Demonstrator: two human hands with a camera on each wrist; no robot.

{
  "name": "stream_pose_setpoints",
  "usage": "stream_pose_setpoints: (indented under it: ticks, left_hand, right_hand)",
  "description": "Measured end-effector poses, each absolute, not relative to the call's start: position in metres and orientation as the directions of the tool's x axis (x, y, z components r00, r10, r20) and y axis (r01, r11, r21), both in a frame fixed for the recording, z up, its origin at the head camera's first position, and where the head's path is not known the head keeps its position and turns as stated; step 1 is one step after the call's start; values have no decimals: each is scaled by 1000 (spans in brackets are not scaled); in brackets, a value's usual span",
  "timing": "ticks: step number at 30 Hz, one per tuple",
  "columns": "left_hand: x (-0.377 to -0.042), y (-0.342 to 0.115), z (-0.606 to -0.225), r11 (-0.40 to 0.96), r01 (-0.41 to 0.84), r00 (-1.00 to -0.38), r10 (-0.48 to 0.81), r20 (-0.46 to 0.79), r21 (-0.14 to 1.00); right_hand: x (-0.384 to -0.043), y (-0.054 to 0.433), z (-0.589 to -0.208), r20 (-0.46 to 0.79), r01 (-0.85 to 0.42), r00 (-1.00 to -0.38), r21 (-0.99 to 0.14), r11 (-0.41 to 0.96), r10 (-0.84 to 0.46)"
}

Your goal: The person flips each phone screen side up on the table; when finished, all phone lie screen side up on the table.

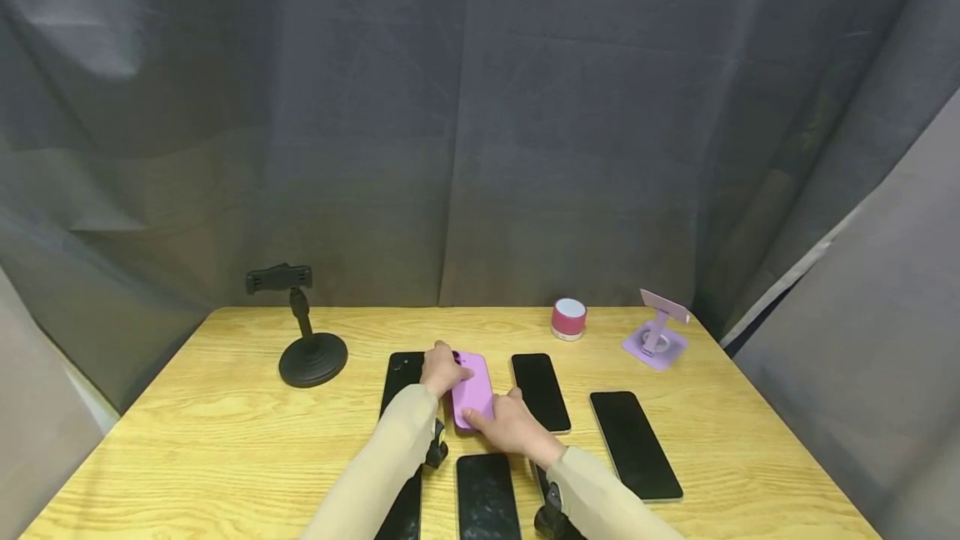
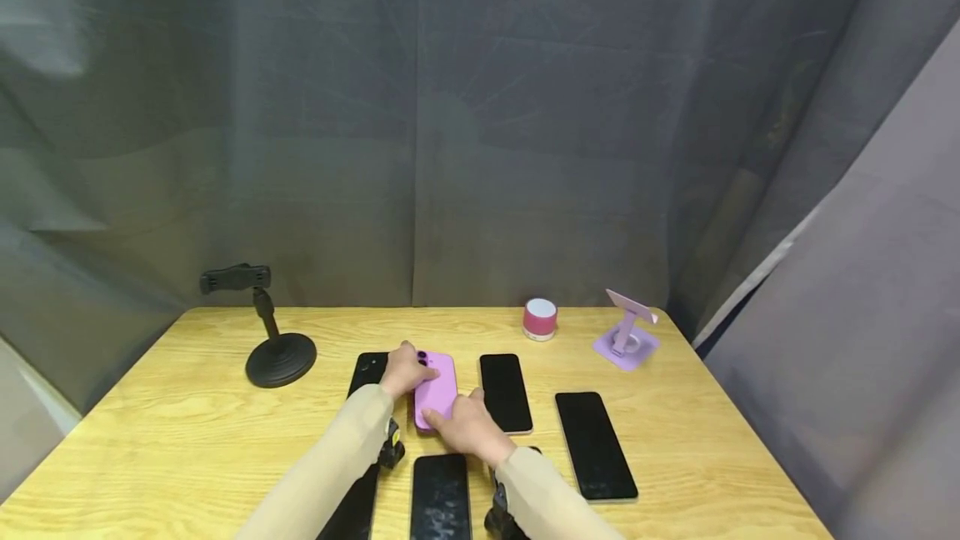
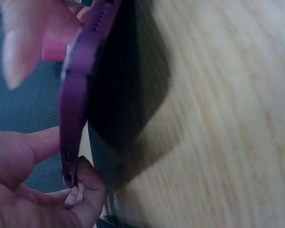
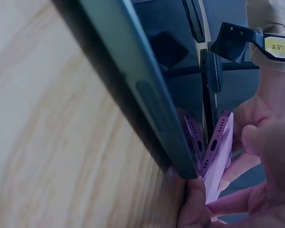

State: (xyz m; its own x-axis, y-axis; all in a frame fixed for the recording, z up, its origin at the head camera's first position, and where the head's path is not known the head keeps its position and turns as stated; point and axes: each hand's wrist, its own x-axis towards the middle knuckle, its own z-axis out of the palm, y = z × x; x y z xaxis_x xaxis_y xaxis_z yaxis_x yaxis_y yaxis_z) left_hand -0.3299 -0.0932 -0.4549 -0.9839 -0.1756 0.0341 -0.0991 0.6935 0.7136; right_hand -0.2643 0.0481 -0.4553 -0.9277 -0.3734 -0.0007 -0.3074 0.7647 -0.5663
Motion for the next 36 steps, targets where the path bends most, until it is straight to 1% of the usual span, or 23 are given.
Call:
stream_pose_setpoints:
  ticks: [5,9,17,23,29,36]
  left_hand:
    - [-329,-95,-455,699,-80,-986,-161,47,711]
    - [-329,-97,-454,676,-70,-986,-157,51,733]
    - [-324,-101,-452,606,-126,-982,-189,-12,785]
    - [-325,-102,-453,576,-97,-987,-159,-6,812]
    - [-326,-103,-457,444,-88,-993,-115,-41,892]
    - [-328,-104,-464,193,-94,-995,-33,-90,977]
  right_hand:
    - [-265,45,-455,2,-292,-935,-574,765,-355]
    - [-265,44,-455,-16,-282,-934,-579,765,-357]
    - [-263,43,-454,-37,-279,-929,-586,761,-369]
    - [-264,45,-455,-16,-292,-924,-617,731,-382]
    - [-265,46,-455,8,-310,-921,-619,722,-389]
    - [-265,48,-456,-8,-291,-922,-645,707,-387]
